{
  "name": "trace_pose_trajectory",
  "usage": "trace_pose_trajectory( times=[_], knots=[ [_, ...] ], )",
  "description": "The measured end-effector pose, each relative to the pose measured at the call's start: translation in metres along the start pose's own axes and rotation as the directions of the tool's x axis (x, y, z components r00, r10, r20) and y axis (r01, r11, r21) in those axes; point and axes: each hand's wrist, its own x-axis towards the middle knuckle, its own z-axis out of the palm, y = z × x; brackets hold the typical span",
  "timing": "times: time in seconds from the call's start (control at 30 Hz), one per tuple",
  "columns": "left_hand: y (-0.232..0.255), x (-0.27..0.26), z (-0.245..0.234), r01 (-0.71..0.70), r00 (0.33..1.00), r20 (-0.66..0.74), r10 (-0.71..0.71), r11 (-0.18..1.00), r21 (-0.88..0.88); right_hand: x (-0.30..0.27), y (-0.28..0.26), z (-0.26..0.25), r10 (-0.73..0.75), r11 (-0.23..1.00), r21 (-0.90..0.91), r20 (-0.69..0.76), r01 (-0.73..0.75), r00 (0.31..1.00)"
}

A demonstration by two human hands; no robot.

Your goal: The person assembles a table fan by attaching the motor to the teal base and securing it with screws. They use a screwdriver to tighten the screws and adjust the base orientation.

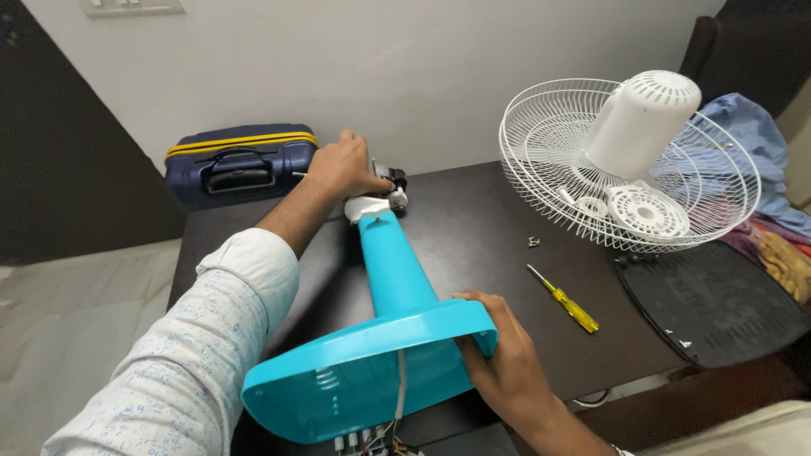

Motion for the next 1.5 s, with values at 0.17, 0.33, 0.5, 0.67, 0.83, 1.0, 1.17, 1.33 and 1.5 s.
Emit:
trace_pose_trajectory(
  times=[0.17,0.33,0.5,0.67,0.83,1.0,1.17,1.33,1.5],
  knots=[
    [-0.011,-0.015,0.0,0.168,0.983,-0.075,-0.169,0.985,-0.029,0.004,0.001,0.003,-0.041,0.999,0.02,-0.032,0.042,0.999],
    [-0.015,-0.028,-0.006,0.333,0.943,-0.006,-0.333,0.943,0.005,0.003,0.0,0.006,-0.042,0.999,0.011,-0.035,0.043,0.999],
    [-0.023,-0.042,-0.012,0.347,0.938,-0.003,-0.347,0.937,0.035,0.005,0.003,0.009,-0.058,0.998,-0.003,-0.049,0.058,0.997],
    [-0.04,-0.057,-0.016,0.44,0.898,0.029,-0.439,0.898,-0.027,0.01,0.004,0.011,-0.117,0.993,0.017,-0.042,0.117,0.992],
    [-0.076,-0.058,-0.013,0.462,0.882,0.145,-0.449,0.883,-0.078,0.029,0.006,0.011,-0.154,0.987,0.055,-0.001,0.154,0.988],
    [-0.116,-0.061,-0.003,0.351,0.932,0.17,-0.32,0.915,-0.199,0.05,0.005,0.01,-0.16,0.986,0.059,0.064,0.156,0.985],
    [-0.126,-0.069,0.002,0.358,0.933,0.127,-0.336,0.892,-0.275,0.065,0.008,0.005,-0.193,0.978,0.099,0.108,0.183,0.975],
    [-0.132,-0.07,0.002,0.315,0.949,0.105,-0.297,0.898,-0.306,0.071,0.019,0.001,-0.178,0.97,0.198,0.168,0.144,0.97],
    [-0.146,-0.056,-0.003,0.162,0.986,0.072,-0.148,0.949,-0.27,0.07,0.037,0.005,-0.187,0.962,0.235,0.179,0.142,0.966]
  ],
)
